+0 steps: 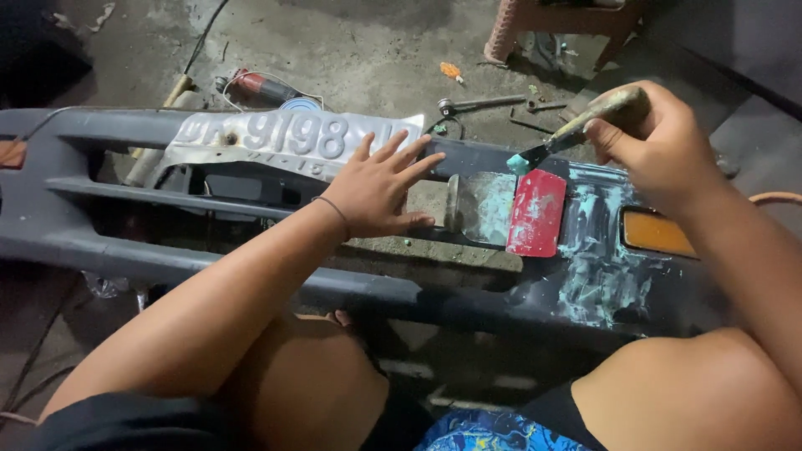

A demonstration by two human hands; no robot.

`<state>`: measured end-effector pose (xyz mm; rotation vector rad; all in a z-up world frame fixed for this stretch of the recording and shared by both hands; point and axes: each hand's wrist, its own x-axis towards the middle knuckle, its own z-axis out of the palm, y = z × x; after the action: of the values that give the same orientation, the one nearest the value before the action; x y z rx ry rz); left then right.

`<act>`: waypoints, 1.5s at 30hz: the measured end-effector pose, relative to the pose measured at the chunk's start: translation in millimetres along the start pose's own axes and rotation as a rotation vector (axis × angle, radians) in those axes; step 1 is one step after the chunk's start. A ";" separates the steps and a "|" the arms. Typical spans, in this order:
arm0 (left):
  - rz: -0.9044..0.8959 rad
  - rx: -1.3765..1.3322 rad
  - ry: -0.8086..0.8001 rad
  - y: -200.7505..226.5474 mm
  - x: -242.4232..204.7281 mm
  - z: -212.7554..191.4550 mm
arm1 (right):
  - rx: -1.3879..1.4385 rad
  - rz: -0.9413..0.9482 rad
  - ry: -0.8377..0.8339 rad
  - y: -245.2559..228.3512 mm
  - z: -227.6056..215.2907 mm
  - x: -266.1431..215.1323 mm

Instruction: The person applies a teal-colored body filler to a dark metal part using a red plastic spreader. They scoop the filler from a container and spread it evenly across the surface of the part.

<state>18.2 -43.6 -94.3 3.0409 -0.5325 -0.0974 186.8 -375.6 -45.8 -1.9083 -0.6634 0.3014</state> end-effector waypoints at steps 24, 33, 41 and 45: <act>0.157 -0.262 0.496 57.9 59.7 -16.7 | -0.120 0.019 0.109 3.1 -12.8 -7.2; 0.000 -0.284 0.275 69.0 80.1 -16.7 | -0.014 0.118 0.214 25.7 -22.1 2.7; 0.064 -0.224 0.328 77.7 98.3 -21.0 | -0.046 0.022 0.394 28.0 -37.3 4.3; 0.164 -0.118 0.040 98.7 116.3 -18.1 | 0.007 -0.047 0.481 29.5 -45.6 1.2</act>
<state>95.3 -175.2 -76.2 2.8661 -0.7417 -0.0579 219.3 -418.6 -53.1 -1.8596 -0.3805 -0.1844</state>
